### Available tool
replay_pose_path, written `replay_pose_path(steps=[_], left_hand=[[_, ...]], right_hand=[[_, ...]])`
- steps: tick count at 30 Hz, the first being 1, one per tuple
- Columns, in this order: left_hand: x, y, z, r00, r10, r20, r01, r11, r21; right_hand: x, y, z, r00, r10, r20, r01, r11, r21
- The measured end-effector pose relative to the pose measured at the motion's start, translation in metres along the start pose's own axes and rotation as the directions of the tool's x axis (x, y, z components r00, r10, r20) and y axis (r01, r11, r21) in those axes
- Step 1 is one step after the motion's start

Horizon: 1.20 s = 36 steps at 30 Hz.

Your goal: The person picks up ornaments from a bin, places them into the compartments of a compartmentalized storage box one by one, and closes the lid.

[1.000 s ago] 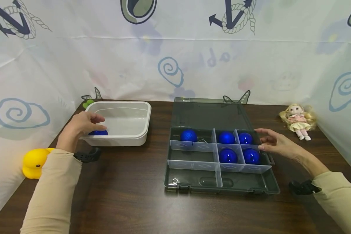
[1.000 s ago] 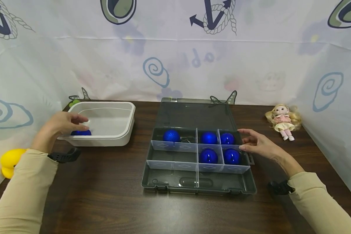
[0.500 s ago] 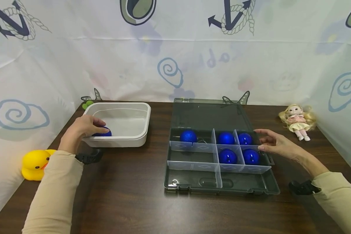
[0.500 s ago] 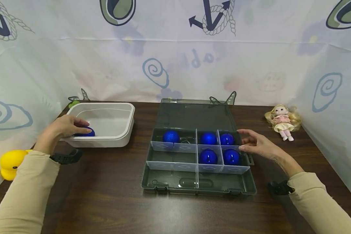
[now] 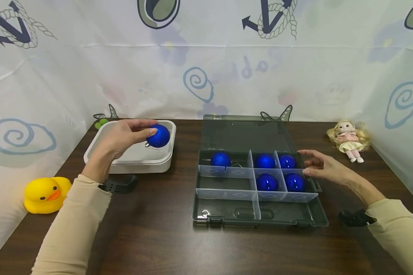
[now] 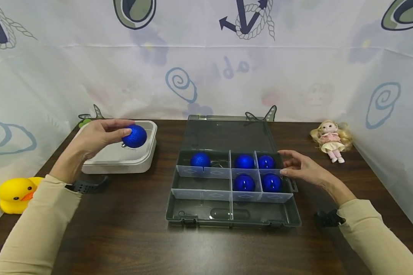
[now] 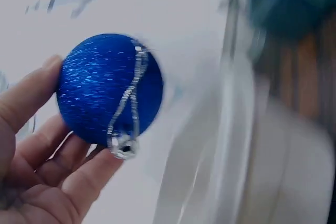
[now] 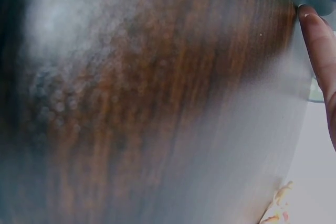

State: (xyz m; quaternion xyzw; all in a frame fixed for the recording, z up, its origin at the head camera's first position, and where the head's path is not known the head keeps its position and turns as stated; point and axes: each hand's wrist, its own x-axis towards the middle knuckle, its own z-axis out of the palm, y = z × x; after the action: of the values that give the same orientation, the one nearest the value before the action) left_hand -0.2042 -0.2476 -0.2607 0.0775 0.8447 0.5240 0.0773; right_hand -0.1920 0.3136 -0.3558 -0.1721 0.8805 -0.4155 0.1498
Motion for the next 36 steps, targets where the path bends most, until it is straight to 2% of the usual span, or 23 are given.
replay_pose_path(steps=[4,7,12,16,19,23,27,31,34,36], left_hand=[[0.008,0.019,0.044,0.997,0.053,0.059,-0.050,0.998,-0.046],[0.011,0.026,0.080,0.990,0.092,0.106,-0.086,0.994,-0.060],[0.011,0.026,0.132,0.964,0.171,0.205,-0.150,0.982,-0.113],[0.011,0.021,0.159,0.941,0.224,0.252,-0.209,0.974,-0.086],[0.010,0.018,0.170,0.933,0.249,0.260,-0.242,0.968,-0.060],[0.008,0.013,0.176,0.923,0.254,0.288,-0.249,0.967,-0.054],[0.006,0.008,0.178,0.918,0.259,0.301,-0.269,0.963,-0.008],[0.005,0.005,0.178,0.910,0.298,0.290,-0.325,0.945,0.049],[0.006,0.004,0.177,0.900,0.330,0.286,-0.361,0.931,0.062],[0.007,0.005,0.174,0.902,0.330,0.278,-0.356,0.933,0.046]], right_hand=[[0.000,0.000,0.000,1.000,0.004,-0.005,-0.004,1.000,-0.003],[0.001,0.000,0.000,1.000,0.003,-0.007,-0.003,1.000,-0.001],[0.001,0.000,-0.001,1.000,0.017,-0.005,-0.017,1.000,0.006],[0.001,0.000,-0.001,1.000,0.022,-0.006,-0.022,1.000,0.012],[0.001,0.001,0.000,1.000,0.016,-0.007,-0.016,1.000,0.014],[0.001,0.002,0.000,1.000,0.007,-0.005,-0.007,1.000,0.020],[0.001,0.003,0.001,1.000,0.002,-0.003,-0.002,1.000,0.025],[0.002,0.002,0.001,1.000,0.003,-0.008,-0.003,1.000,0.023],[0.002,0.001,0.001,1.000,0.008,-0.012,-0.008,1.000,0.018],[0.002,0.001,0.001,1.000,0.012,-0.011,-0.012,1.000,0.018]])
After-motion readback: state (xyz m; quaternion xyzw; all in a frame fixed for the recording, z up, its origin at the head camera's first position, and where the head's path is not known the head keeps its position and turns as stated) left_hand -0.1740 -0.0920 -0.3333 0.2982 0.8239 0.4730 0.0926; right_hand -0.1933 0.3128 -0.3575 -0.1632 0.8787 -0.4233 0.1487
